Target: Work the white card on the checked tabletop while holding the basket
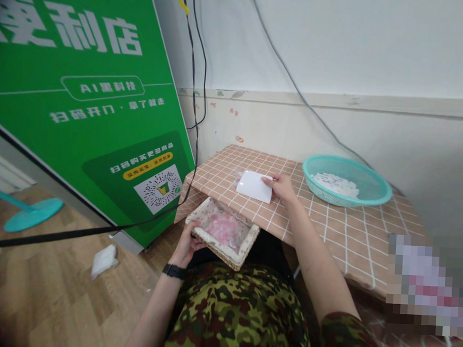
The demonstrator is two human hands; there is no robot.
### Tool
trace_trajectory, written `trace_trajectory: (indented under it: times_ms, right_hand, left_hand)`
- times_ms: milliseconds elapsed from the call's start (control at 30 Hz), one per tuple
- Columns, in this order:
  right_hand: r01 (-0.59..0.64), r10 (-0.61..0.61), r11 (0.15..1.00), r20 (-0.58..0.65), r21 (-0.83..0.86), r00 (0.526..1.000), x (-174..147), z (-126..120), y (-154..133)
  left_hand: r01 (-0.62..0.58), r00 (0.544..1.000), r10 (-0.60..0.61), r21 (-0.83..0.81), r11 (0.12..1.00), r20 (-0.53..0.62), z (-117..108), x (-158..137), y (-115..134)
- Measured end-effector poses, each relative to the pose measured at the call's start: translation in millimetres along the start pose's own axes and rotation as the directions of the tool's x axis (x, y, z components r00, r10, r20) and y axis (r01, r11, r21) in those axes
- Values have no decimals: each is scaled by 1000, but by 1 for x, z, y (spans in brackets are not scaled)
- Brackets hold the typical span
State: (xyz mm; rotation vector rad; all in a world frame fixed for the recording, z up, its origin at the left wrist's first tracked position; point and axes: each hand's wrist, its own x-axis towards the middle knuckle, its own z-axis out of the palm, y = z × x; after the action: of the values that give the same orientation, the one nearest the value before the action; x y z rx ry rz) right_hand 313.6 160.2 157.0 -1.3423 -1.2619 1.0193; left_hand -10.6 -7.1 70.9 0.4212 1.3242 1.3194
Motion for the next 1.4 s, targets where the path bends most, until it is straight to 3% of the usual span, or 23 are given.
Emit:
trace_trajectory:
  times_ms: [533, 833, 1000, 1067, 1167, 1267, 1400]
  right_hand:
    - [53, -57, 997, 67, 58, 996, -7, 3, -6]
    - [-27, 11, 996, 180, 87, 984, -16, 8, -13]
    - [-70, 35, 994, 360, 85, 932, -22, 8, -16]
    - [-64, 27, 993, 327, 103, 945, -19, 8, -14]
    - [-13, -4, 991, 128, 133, 992, -10, 7, -9]
    - [63, -59, 990, -39, 130, 998, -2, 9, -4]
    - [204, -201, 976, -54, 71, 978, 1, 17, -5]
  left_hand:
    - [-2, 1000, 2, -2, 1000, -13, -1, 2, -1]
    - [-5, 1000, 5, 14, 1000, -10, -2, 4, -3]
    - [-4, 1000, 5, 12, 1000, -16, -2, 4, -3]
    - [-5, 1000, 5, 10, 1000, -20, -2, 5, -3]
    - [-8, 1000, 8, 6, 1000, -22, -3, 6, -5]
    - [-4, 1000, 4, 10, 1000, -16, -4, 8, -6]
    - [-12, 1000, 13, 4, 1000, -14, -3, 8, -6]
